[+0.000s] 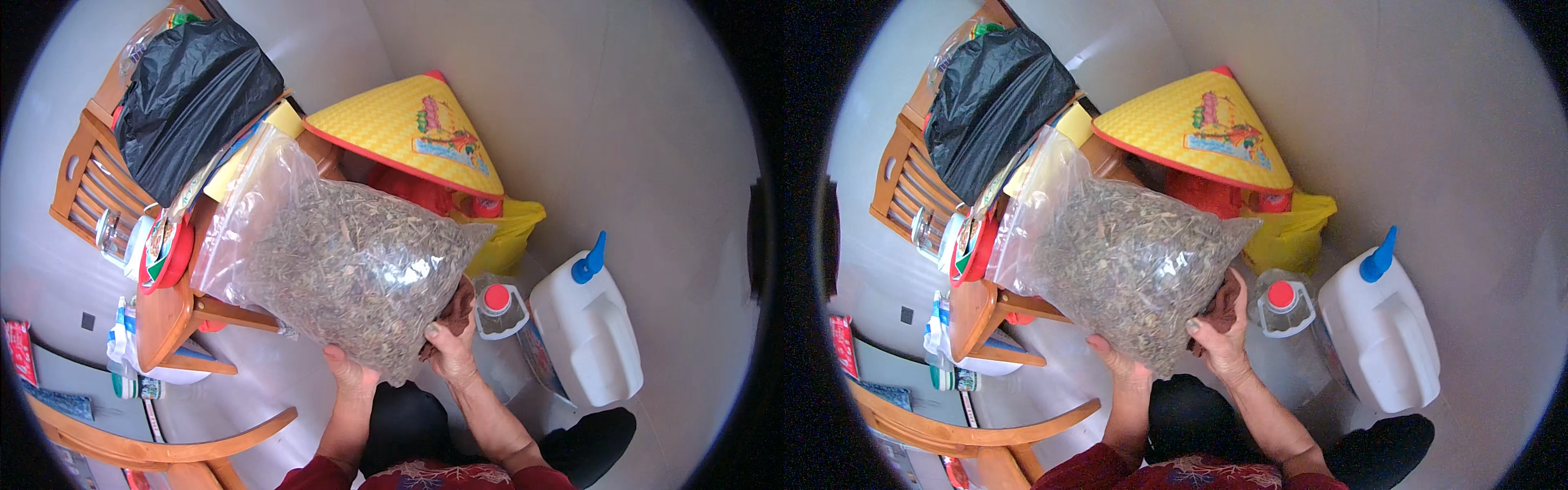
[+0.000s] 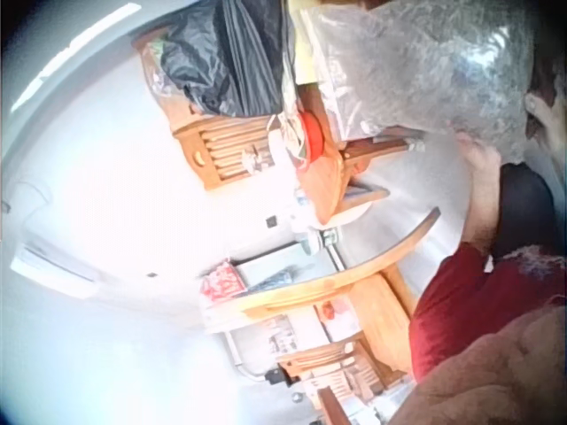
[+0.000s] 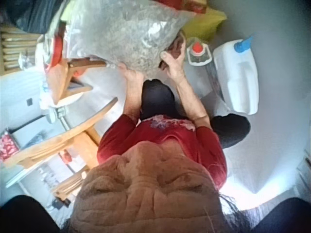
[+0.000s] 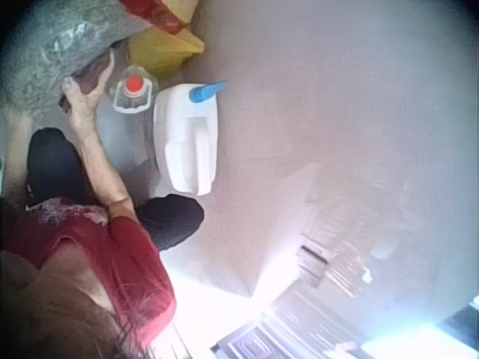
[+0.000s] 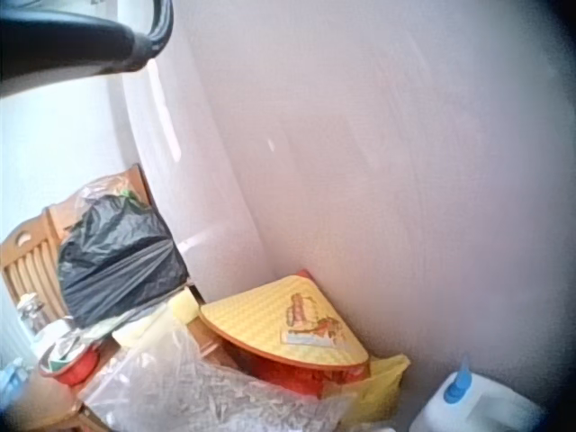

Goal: The person cleans a white plastic container, a clear bottle, a bag of dried herbs, and a metal pot using a brown cloth. They then wipe a round wooden table and arrange items on it, including a red bowl and a smiley-face coaster.

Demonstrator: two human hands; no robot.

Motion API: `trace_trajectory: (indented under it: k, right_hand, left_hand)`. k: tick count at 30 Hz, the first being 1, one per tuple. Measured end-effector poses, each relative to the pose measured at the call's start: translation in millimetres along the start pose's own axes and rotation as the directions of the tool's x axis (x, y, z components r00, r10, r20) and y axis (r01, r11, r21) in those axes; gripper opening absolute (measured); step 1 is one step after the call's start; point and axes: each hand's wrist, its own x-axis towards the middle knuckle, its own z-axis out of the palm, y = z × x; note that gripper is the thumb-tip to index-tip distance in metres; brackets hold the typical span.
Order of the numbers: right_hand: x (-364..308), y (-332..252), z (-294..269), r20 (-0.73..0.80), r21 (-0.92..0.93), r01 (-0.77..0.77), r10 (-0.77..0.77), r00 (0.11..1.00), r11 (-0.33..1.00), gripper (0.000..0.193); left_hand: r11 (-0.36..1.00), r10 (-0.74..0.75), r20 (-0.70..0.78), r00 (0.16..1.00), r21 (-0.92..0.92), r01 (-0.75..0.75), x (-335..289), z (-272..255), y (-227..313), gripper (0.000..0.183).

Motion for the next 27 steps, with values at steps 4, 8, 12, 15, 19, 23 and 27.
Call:
trace_trajectory:
  k: [4,8,12,15,19,23,27]
  right_hand:
    - [-1.5,-20.5,1.1,0.172,-0.329,0.167,-0.115,0.978,0.930,0.085]
    - [-6.1,-48.4,17.7,-0.137,-0.534,0.202,-0.319,0.938,0.821,0.080]
    - [18.7,-52.3,24.2,0.244,-0.896,0.361,-0.391,0.888,0.260,0.084]
    - [7.4,-39.5,30.0,0.354,-0.913,0.401,-0.344,0.870,0.074,0.070]
    - [-28.8,-18.9,31.6,0.573,-0.816,0.568,-0.269,0.774,-0.104,0.057]
    - [-44.9,-13.3,24.5,0.777,-0.626,0.779,-0.129,0.617,-0.042,0.050]
    - [-47.7,-19.8,23.3,0.886,-0.462,0.883,0.005,0.464,-0.079,0.045]
  left_hand:
    - [0.994,0.039,0.047,0.998,-0.108,-0.034,6.2,6.7,6.4,0.086]
    - [0.991,0.025,0.063,0.998,-0.136,-0.016,7.5,-7.3,7.0,0.079]
    - [0.994,0.001,0.001,1.000,-0.107,-0.001,4.4,-7.4,-4.8,0.079]
    - [0.996,0.030,0.006,1.000,-0.086,-0.029,6.4,-1.9,-4.2,0.082]
    - [0.995,0.053,-0.012,0.998,-0.085,-0.054,7.5,-23.6,-5.5,0.080]
    - [0.978,-0.046,0.004,0.999,-0.203,0.046,1.3,-13.3,-2.5,0.076]
    - [0.975,-0.144,0.097,0.985,-0.158,0.158,-4.2,-1.6,5.1,0.075]
